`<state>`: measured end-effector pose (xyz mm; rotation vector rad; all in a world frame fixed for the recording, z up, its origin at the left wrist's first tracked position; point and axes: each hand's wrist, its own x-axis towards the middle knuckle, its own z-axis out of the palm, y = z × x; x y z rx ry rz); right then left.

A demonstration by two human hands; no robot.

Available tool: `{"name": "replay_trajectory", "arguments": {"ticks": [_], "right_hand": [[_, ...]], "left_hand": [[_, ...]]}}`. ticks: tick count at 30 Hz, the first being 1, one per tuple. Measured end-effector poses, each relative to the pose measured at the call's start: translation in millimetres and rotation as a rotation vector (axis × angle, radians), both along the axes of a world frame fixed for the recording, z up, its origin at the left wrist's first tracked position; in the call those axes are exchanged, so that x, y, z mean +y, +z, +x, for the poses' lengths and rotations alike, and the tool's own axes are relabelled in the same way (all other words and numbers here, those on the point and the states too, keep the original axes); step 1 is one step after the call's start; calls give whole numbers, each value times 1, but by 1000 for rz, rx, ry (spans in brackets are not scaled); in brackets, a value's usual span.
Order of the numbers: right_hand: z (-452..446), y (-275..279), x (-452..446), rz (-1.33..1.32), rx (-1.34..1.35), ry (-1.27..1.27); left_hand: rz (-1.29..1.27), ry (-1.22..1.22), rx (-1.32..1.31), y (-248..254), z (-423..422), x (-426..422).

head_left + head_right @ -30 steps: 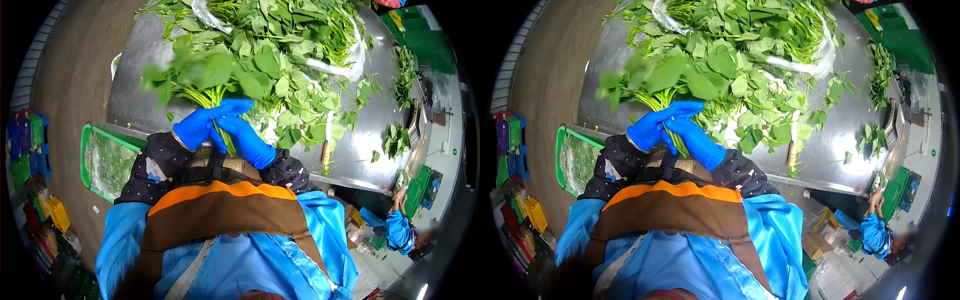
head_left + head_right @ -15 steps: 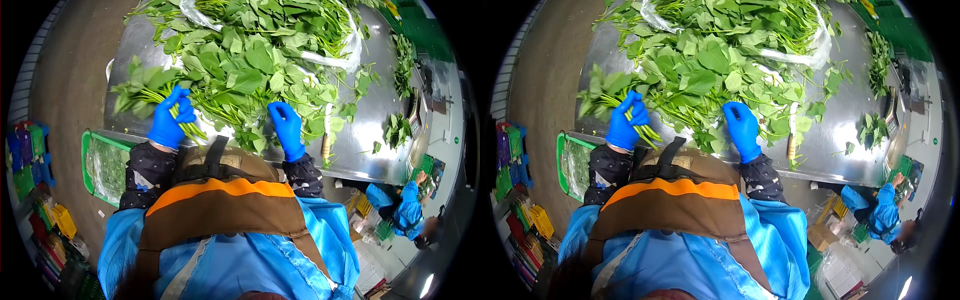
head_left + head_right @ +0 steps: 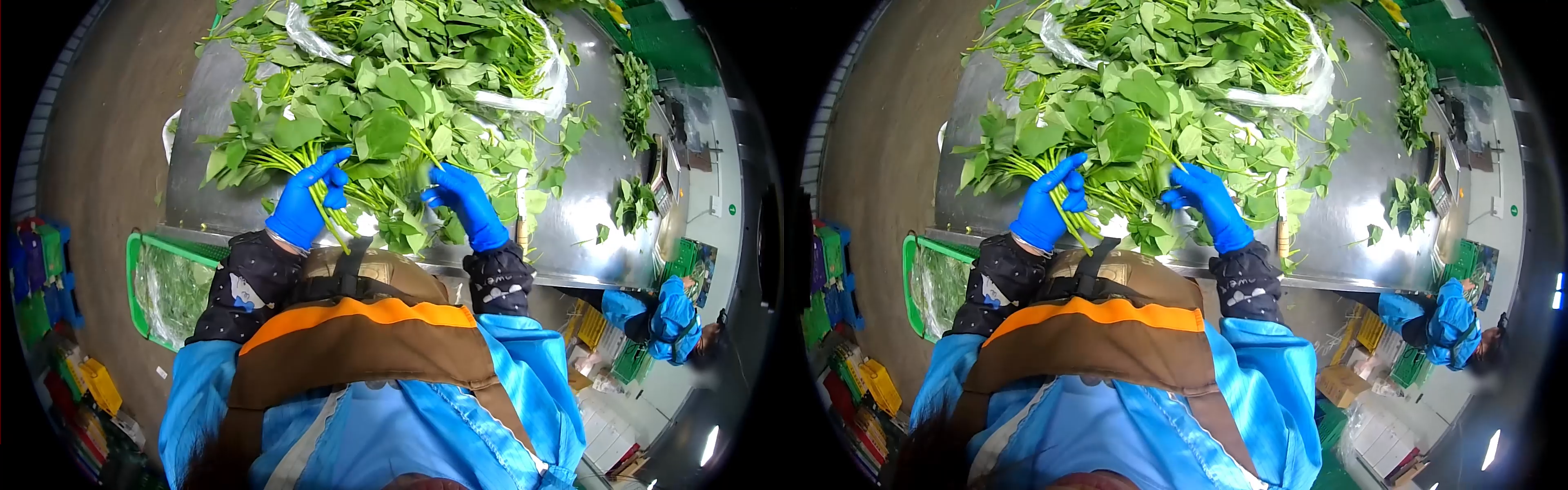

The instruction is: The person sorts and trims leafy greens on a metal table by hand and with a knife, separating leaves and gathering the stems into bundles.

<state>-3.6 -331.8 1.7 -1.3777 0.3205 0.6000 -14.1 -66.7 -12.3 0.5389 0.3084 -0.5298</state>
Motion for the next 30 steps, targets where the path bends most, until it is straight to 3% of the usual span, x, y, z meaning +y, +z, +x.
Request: {"name": "replay_trajectory", "arguments": {"ticks": [2, 8, 10, 12, 15, 23, 28, 30], "right_hand": [[4, -2, 11, 269, 104, -132], [7, 64, 15, -5, -516, -290], [13, 62, 23, -180, -456, -93], [4, 63, 35, 9, -375, -167], [-11, 51, 52, 201, -386, -52], [-31, 50, 75, 268, -83, 147], [-46, 64, 88, 58, -41, 90], [-55, 50, 97, -541, -453, -86]], "left_hand": [[-5, -18, -19, 0, 2, 0], [-20, 24, -178, 16, 10, 4], [48, 30, -192, 27, 17, -1], [-95, -66, -245, 17, 22, -6], [-147, -151, -315, 25, 25, -21], [-389, -264, -390, 46, 26, -21], [-347, -271, -372, 26, 28, -17], [-195, -227, -366, 15, 28, -20]]}}
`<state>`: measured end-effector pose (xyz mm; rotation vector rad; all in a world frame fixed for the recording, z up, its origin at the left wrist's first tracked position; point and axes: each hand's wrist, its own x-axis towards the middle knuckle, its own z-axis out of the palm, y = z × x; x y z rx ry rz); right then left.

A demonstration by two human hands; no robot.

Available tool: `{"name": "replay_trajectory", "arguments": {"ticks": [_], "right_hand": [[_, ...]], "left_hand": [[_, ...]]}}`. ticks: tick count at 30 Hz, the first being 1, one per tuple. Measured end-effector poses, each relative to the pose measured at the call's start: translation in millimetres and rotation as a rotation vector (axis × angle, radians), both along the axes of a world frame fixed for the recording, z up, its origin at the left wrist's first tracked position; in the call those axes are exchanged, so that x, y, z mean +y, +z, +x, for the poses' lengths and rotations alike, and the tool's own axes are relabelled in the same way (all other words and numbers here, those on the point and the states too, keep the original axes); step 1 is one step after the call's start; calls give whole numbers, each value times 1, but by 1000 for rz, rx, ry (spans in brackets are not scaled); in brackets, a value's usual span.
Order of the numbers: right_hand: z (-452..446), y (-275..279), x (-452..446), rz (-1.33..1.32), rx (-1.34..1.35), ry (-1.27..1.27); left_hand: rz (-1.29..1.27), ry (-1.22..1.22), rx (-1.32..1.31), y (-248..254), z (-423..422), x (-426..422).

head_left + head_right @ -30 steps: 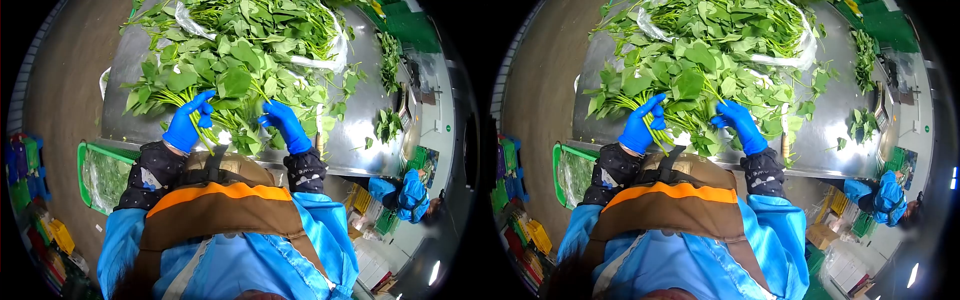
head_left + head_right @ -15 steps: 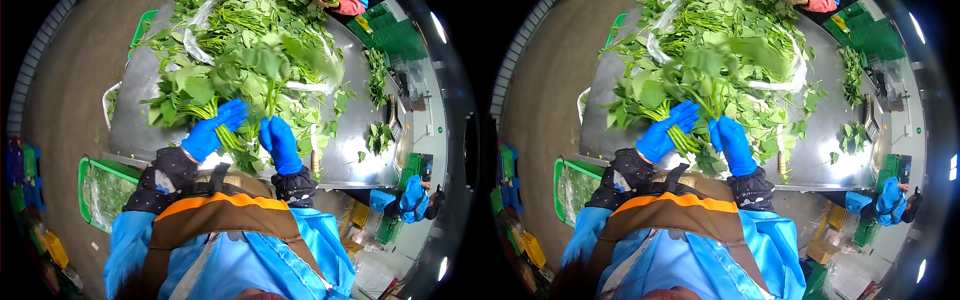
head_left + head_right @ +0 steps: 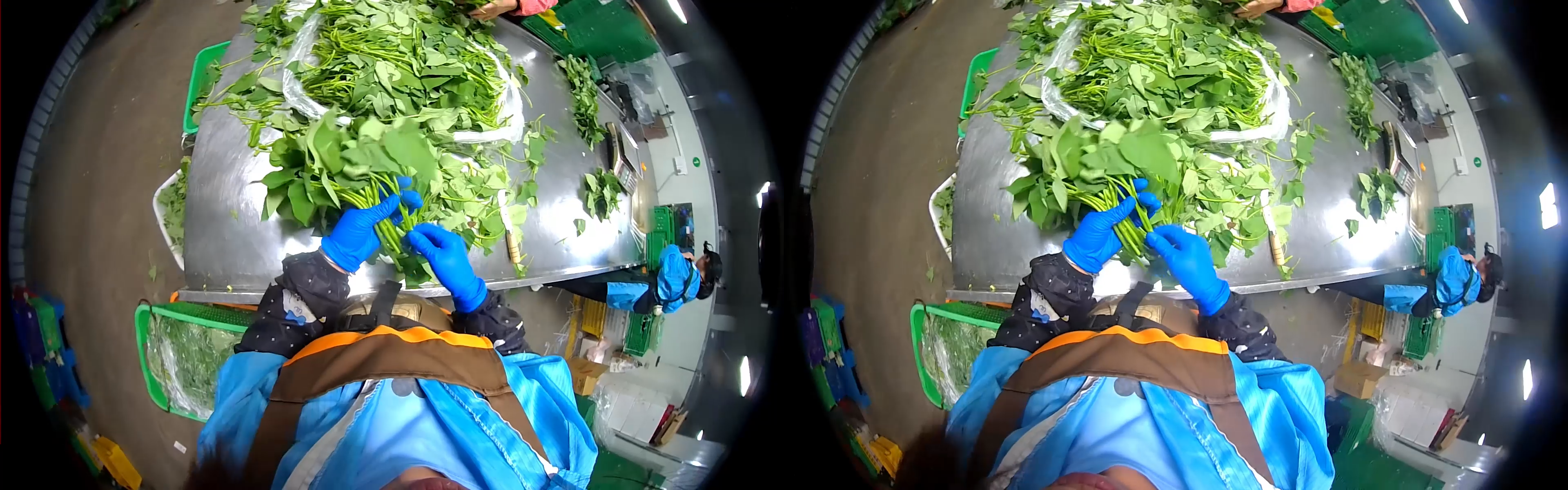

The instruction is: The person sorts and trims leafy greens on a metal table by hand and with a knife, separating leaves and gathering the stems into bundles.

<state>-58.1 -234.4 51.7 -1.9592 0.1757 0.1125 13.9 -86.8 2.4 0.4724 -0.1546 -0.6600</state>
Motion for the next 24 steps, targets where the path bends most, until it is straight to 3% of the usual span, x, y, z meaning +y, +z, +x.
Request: {"name": "replay_trajectory", "arguments": {"ticks": [1, 2, 7, 10, 11, 13, 15, 16, 18, 19, 20, 22, 23, 24], "right_hand": [[3, 13, 3, -379, -227, 29], [5, 16, 6, -447, -319, -55], [13, 2, 12, -408, -328, 11], [15, 0, 12, -238, -303, 37], [16, -2, 5, -151, -149, 66], [18, 1, -16, 437, 105, 97], [12, 12, -51, 1061, 204, 74], [8, 16, -69, 1403, 182, 77], [9, 22, -109, 910, 20, -29], [13, -3, -130, 671, 17, -58], [17, -8, -155, -258, 111, 13], [2, 19, -187, -455, 428, 158], [-16, 11, -190, -168, -109, 26], [-28, 8, -194, -105, -227, 19]], "left_hand": [[22, 0, -14, -1, 0, -2], [46, 6, -26, -1, 0, -5], [229, 86, -106, 14, -16, -10], [257, 84, -88, 7, -15, -8], [279, 106, -137, 7, -15, -10], [212, 104, 147, 2, -21, -16], [257, 261, 33, 6, -17, -20], [-161, 250, 152, -18, -3, -18], [-119, 260, 120, -11, 3, -17], [113, 339, 62, 5, 1, -34], [345, 428, -5, 19, -3, -53], [538, 417, -187, 45, -17, -105], [538, 380, -213, 50, -23, -135], [542, 341, -233, 49, -30, -162]]}}
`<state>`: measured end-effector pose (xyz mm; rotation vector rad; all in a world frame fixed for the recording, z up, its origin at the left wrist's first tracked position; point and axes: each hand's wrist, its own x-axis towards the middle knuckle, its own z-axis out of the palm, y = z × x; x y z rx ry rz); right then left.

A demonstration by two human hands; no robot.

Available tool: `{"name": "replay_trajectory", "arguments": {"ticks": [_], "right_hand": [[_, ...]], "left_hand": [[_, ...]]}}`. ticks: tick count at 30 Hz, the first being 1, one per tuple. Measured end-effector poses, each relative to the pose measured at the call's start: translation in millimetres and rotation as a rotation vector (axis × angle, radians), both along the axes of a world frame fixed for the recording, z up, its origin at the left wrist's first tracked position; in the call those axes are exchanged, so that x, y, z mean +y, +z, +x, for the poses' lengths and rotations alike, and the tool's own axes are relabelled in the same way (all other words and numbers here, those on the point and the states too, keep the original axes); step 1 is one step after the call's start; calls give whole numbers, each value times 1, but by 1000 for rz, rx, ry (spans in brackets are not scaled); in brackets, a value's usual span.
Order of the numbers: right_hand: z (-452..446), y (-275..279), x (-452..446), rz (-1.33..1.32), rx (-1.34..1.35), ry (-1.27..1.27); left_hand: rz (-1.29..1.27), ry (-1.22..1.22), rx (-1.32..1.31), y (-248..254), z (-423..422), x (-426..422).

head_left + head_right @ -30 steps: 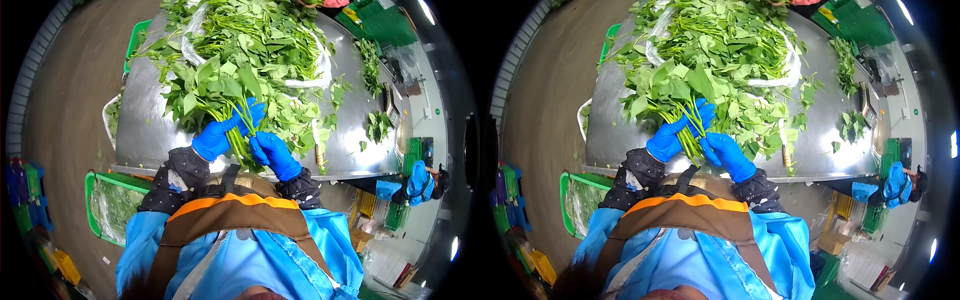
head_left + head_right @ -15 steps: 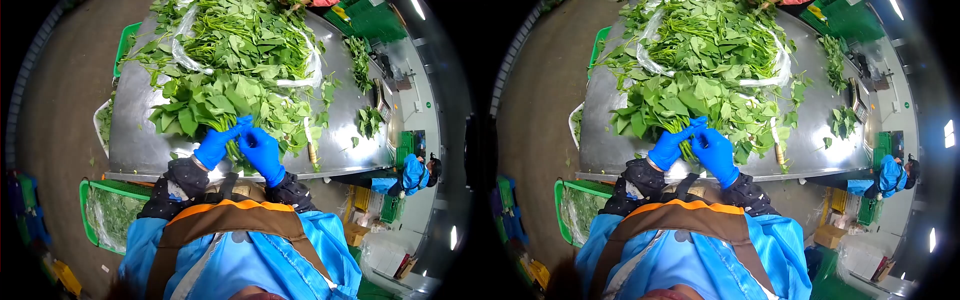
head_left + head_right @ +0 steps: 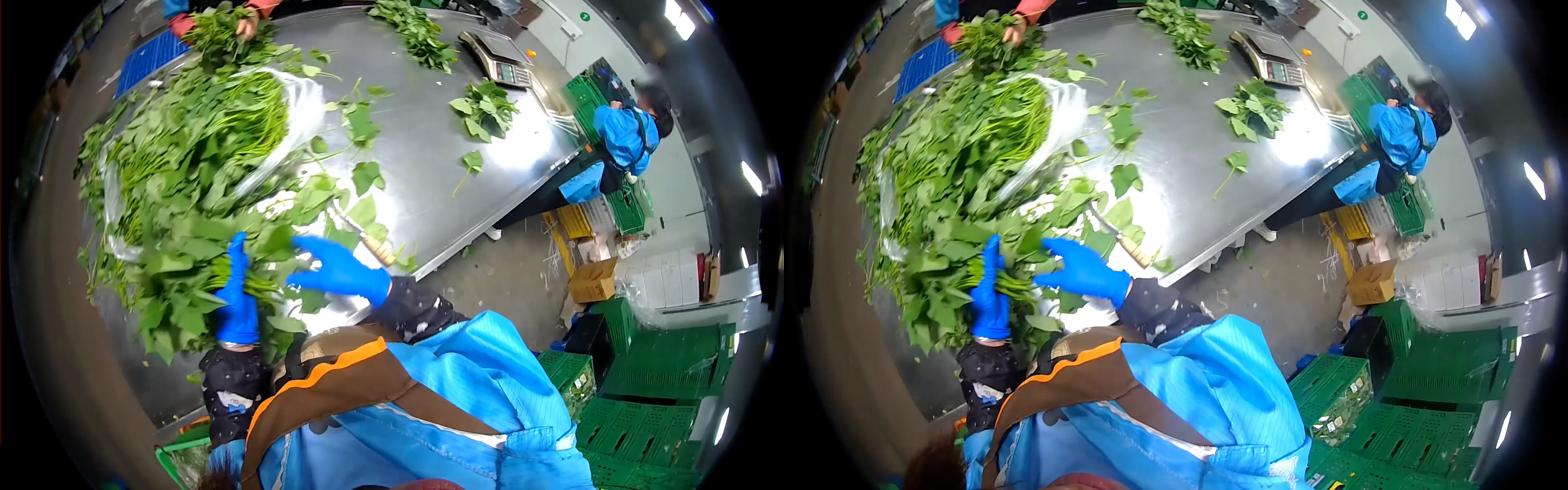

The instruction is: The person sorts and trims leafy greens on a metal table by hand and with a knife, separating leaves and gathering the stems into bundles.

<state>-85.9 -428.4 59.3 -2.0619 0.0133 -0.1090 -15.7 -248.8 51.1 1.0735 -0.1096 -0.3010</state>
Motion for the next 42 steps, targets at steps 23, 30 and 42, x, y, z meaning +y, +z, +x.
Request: {"name": "replay_trajectory", "arguments": {"ticks": [23, 30, 42], "right_hand": [[-41, -173, -467, -19, 310, -501], [8, -31, -376, -69, 254, -18], [21, -108, -548, -827, 565, -257]], "left_hand": [[374, -828, 470, -21, -48, -240], [343, -732, 587, -44, -38, -236], [260, -557, 616, -46, -40, -200]]}}
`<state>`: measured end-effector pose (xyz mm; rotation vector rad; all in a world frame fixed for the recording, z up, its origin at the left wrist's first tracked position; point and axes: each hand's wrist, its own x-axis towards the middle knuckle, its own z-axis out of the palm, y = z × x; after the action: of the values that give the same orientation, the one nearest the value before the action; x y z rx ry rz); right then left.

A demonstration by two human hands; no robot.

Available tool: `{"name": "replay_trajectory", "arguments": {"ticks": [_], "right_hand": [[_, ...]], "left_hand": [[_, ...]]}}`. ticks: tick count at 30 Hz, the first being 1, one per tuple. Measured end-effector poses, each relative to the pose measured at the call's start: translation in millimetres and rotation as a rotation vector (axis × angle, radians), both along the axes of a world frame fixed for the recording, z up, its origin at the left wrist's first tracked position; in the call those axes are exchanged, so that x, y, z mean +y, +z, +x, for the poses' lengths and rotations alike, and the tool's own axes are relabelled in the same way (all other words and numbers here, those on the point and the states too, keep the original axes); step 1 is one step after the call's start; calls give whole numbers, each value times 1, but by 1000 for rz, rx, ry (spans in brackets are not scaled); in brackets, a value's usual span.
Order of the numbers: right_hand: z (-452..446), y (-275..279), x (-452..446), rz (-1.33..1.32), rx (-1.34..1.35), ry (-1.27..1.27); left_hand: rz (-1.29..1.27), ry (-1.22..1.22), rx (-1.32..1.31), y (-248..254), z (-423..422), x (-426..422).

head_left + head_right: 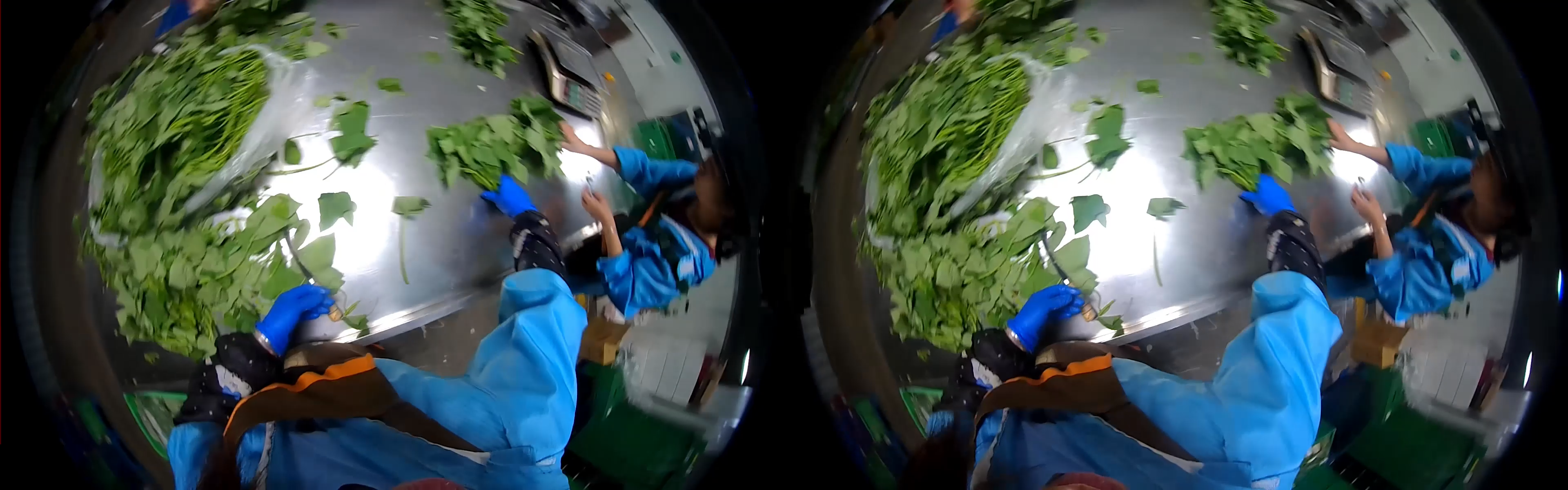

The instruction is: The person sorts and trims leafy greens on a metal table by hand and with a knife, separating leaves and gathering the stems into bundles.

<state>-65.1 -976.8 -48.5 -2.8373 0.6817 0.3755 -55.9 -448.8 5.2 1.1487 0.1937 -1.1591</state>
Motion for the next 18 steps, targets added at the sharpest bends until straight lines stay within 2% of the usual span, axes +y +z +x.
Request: {"name": "replay_trajectory", "arguments": {"ticks": [2, 3, 4, 5, 6, 7, 8, 10, 11, 12, 14, 16, 18], "right_hand": [[7, 42, 25, 13, 36, 48], [3, -5, -23, 29, -30, 178], [10, 40, 16, -21, 83, 8], [11, 27, 13, -196, -7, -22], [15, 16, 7, -223, -90, -13], [20, -8, -7, -208, -302, 22], [35, 30, 70, -190, -224, 36], [57, 31, 128, 166, -212, 202], [66, 31, 164, 345, -173, 259], [72, 37, 203, 512, -135, 307], [74, 70, 300, 569, -138, 427], [75, 67, 380, 1069, -102, 455], [68, 72, 464, 1223, -24, 610]], "left_hand": [[-6, 38, -24, -4, 2, 11], [-12, 61, -42, -8, 1, 17], [-13, 93, -59, -13, 0, 20], [14, 99, -82, -23, 0, 26], [44, 100, -97, -32, 2, 31], [74, 149, -120, -30, 4, 36], [99, 170, -144, -31, 11, 56], [95, 292, -372, -56, 6, 81], [181, 338, -626, -64, 3, 94], [217, 460, -422, -52, -1, 108], [316, 748, -515, -44, -10, 146], [327, 1080, -652, -36, -8, 191], [807, 1038, -688, -32, -13, 233]]}}
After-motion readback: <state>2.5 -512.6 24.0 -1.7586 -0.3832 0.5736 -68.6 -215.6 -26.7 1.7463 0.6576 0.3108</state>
